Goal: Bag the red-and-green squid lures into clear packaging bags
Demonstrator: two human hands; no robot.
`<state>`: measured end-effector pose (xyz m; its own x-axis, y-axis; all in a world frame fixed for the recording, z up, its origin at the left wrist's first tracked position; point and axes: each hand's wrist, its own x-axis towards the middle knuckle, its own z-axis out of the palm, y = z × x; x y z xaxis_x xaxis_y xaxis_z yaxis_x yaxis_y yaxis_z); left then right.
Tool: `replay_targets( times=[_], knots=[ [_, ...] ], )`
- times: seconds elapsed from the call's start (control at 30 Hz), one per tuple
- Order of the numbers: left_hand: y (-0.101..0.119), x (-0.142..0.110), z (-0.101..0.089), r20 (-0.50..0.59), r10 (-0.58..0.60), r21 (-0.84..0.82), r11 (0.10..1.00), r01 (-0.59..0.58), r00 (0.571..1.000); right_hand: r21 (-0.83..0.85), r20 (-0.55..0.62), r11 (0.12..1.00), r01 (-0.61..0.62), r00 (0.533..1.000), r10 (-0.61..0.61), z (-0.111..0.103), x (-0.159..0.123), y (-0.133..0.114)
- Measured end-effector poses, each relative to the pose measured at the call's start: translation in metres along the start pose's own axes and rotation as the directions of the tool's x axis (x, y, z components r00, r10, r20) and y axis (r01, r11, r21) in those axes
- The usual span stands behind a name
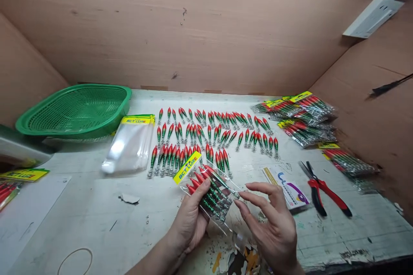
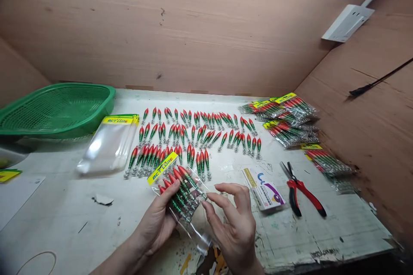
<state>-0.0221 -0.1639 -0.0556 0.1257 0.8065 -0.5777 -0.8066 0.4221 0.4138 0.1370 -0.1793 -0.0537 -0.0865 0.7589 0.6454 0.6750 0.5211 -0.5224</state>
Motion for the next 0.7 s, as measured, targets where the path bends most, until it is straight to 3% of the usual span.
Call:
replay_targets(
  times=[0.7],
  knots=[
    [-0.0009, 0.0020, -0.0026, 0.068, 0.051, 0.094, 0.994, -0.058, 0.996, 0.008, -0.015, 1.000, -0.016, 1.000, 0.016, 0.0070, -0.0014, -0.0016]
  ],
)
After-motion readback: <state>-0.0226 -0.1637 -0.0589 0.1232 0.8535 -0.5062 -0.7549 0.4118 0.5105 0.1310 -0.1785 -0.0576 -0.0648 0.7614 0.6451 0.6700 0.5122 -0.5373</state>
